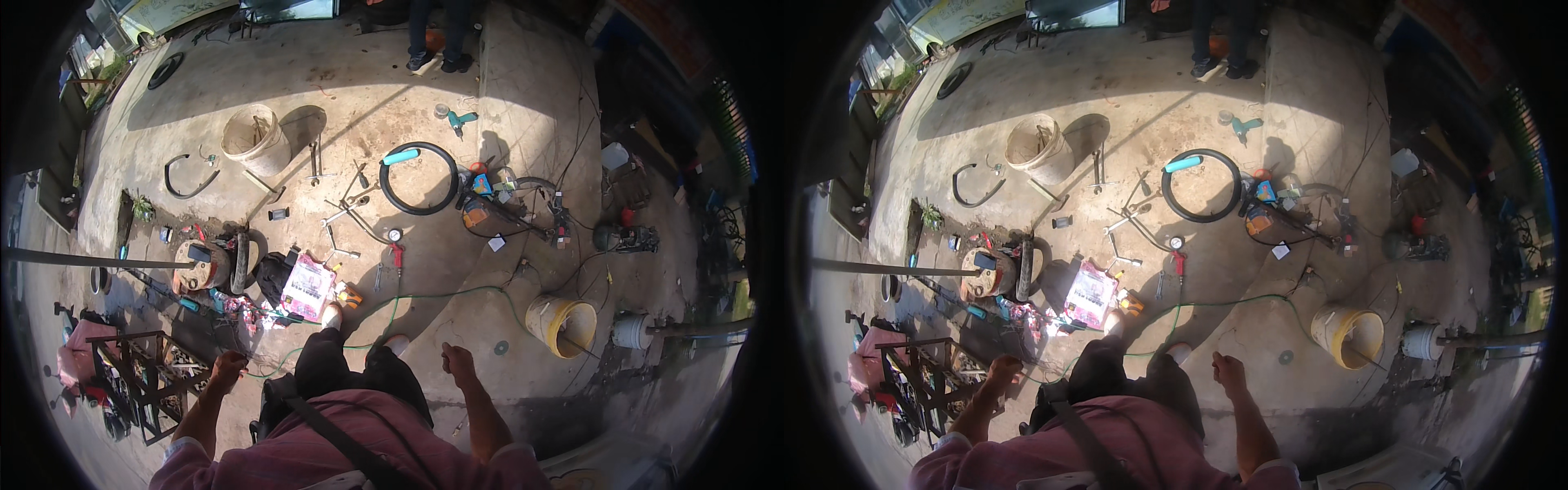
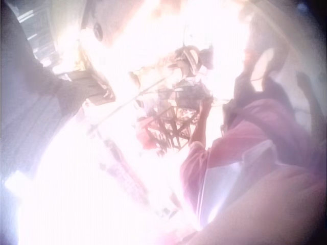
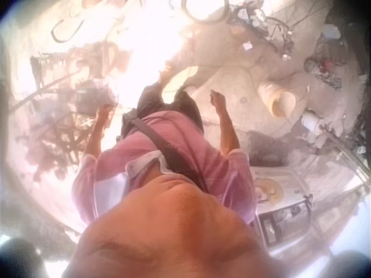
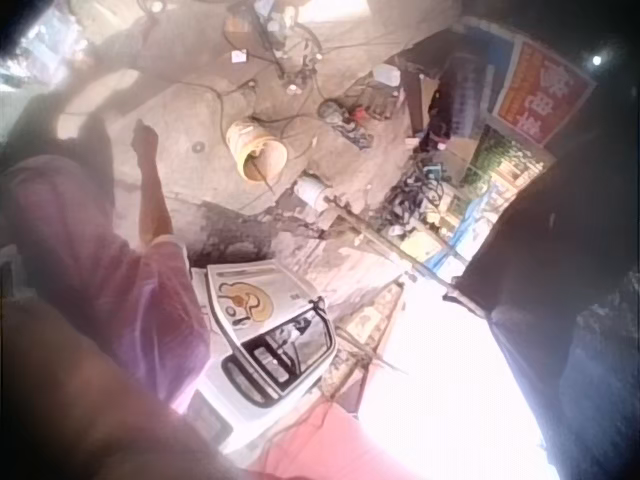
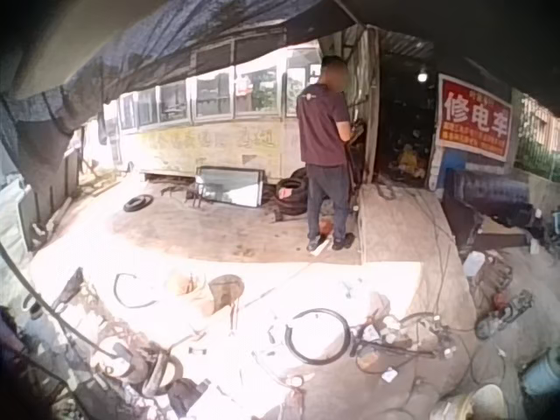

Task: The person squats beside a motorcycle and applies a spray lubricant to the rear brake assembly. They then use a tire inflator to pressurize the rear tire, repeatedly attaching and detaching the inflator nozzle. Finally, they stand and walk through the workshop area.

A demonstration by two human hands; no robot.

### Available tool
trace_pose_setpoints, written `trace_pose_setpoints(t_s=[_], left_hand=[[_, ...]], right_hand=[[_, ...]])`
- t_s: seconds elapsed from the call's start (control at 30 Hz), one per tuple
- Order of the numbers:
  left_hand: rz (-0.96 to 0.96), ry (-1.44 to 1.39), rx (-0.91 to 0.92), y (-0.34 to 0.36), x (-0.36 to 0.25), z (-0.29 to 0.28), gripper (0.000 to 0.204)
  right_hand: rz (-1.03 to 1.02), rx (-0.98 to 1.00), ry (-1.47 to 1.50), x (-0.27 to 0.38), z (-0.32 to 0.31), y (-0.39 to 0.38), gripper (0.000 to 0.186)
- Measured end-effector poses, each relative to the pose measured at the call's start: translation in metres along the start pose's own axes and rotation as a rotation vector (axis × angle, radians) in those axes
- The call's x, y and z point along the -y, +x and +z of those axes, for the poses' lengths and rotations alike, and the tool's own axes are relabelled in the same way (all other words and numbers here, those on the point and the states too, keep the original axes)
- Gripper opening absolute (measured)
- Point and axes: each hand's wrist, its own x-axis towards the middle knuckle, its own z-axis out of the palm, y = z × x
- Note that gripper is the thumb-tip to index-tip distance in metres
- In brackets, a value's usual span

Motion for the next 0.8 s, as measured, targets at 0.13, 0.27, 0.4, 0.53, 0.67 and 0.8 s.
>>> trace_pose_setpoints(t_s=[0.13, 0.27, 0.4, 0.53, 0.67, 0.8], left_hand=[[-0.072, 0.046, 0.058, 0.005, -0.002, -0.008, 0.017], [-0.113, -0.003, 0.102, 0.02, 0.027, -0.013, 0.02], [-0.16, -0.027, 0.128, 0.03, 0.048, -0.01, 0.022], [-0.09, 0.097, 0.127, 0.039, 0.011, 0.011, 0.024], [-0.043, 0.125, 0.203, 0.042, -0.001, 0.033, 0.024], [0.088, 0.219, 0.238, 0.028, -0.029, 0.034, 0.022]], right_hand=[[-0.009, -0.135, -0.133, -0.016, 0.006, -0.015, 0.032], [0.262, -0.252, 0.075, -0.09, -0.022, -0.019, 0.029], [0.477, -0.297, 0.135, -0.166, -0.064, -0.033, 0.015], [0.482, -0.251, -0.096, -0.23, -0.08, -0.044, 0.011], [-0.117, -0.296, -0.329, -0.314, -0.098, -0.018, 0.007], [0.362, -0.295, 0.431, -0.188, -0.039, -0.05, 0.022]])
